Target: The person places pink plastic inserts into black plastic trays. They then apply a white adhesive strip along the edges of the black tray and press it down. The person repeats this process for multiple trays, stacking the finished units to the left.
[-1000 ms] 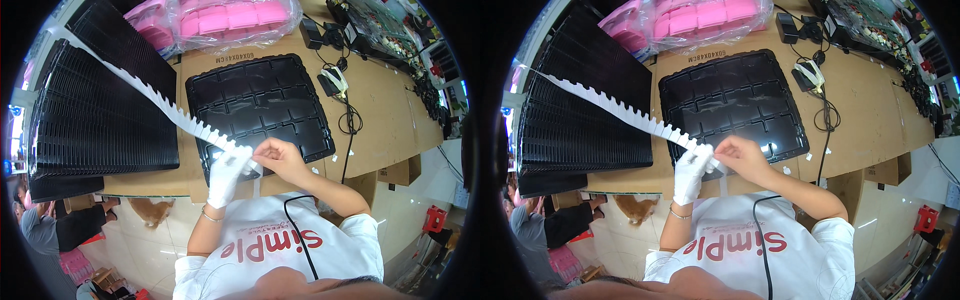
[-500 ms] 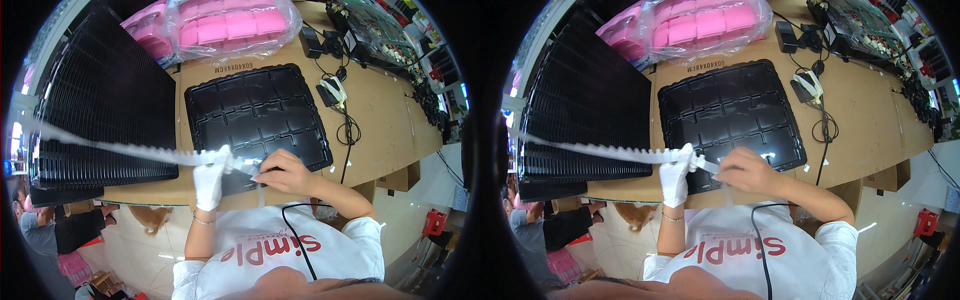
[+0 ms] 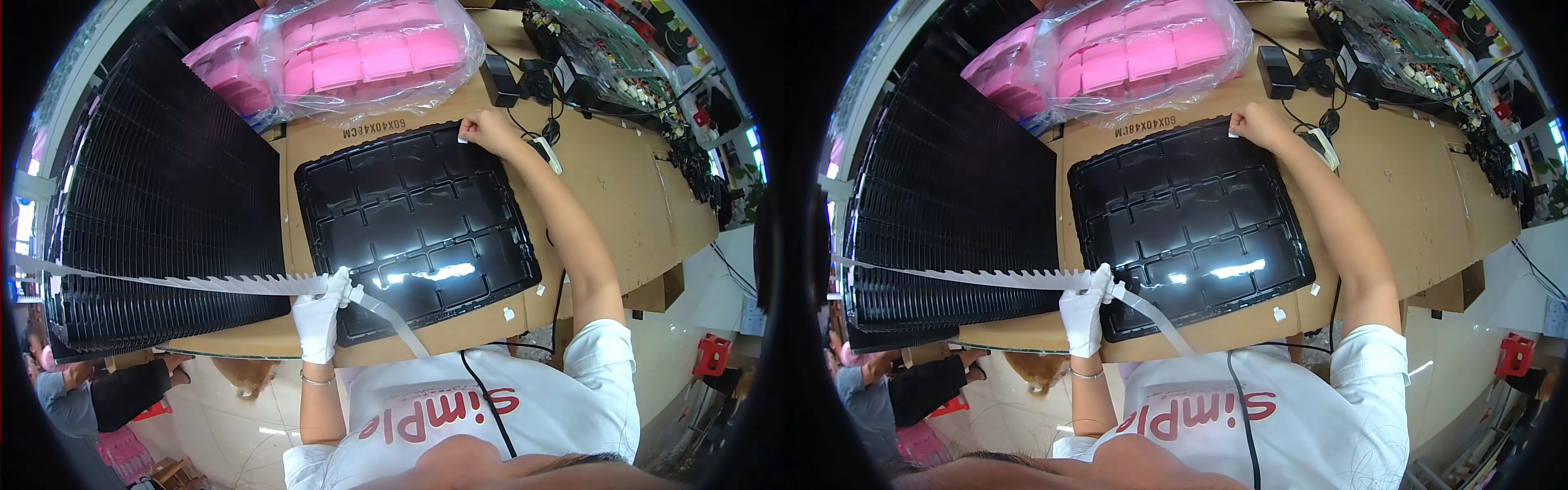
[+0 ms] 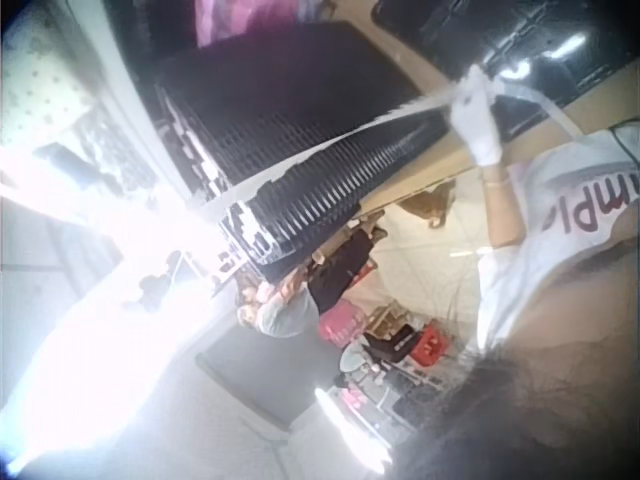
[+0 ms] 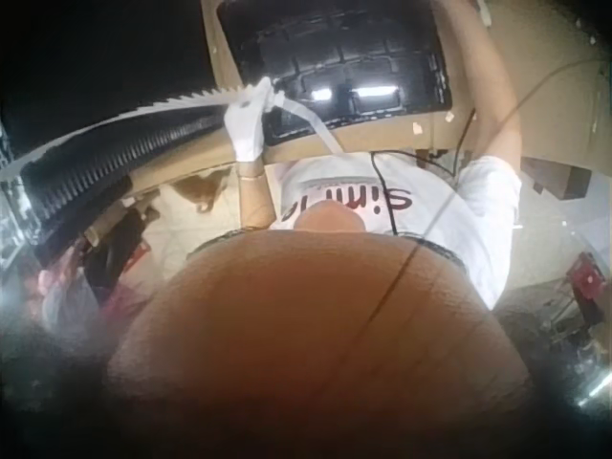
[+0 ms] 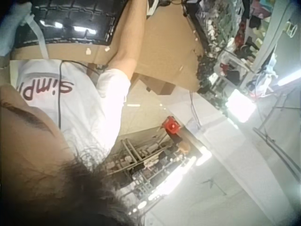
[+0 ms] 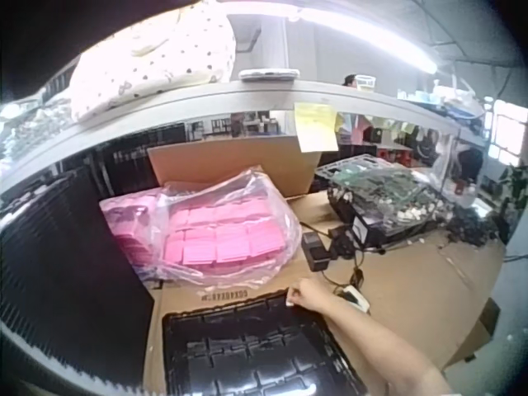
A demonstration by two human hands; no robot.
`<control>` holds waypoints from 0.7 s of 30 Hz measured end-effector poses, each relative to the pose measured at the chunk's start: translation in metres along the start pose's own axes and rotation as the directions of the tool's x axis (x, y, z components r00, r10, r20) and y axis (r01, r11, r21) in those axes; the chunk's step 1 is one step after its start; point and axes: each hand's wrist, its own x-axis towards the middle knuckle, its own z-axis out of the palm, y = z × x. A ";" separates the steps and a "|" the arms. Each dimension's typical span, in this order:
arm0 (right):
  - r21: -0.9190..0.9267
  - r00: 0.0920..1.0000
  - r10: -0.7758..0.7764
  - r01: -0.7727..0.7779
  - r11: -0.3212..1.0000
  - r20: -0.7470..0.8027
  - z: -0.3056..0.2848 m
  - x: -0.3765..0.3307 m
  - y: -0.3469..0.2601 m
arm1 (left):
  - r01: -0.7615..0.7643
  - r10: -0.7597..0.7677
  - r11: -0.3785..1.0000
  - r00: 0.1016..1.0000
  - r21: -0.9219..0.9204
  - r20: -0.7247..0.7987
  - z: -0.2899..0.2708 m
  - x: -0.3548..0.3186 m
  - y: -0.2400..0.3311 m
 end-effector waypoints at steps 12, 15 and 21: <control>-0.043 0.991 -0.036 0.041 0.998 0.129 -0.017 0.008 -0.004 | 0.030 -0.032 0.998 0.999 0.056 0.032 -0.004 0.005 -0.004; -0.073 0.990 -0.042 0.052 0.996 0.134 -0.015 0.011 0.000 | 0.031 -0.032 0.998 0.999 0.054 0.021 -0.004 0.007 -0.005; -0.167 0.996 -0.034 0.048 0.985 0.082 -0.011 0.011 -0.011 | 0.028 -0.029 0.996 1.000 0.079 0.011 -0.004 0.006 -0.007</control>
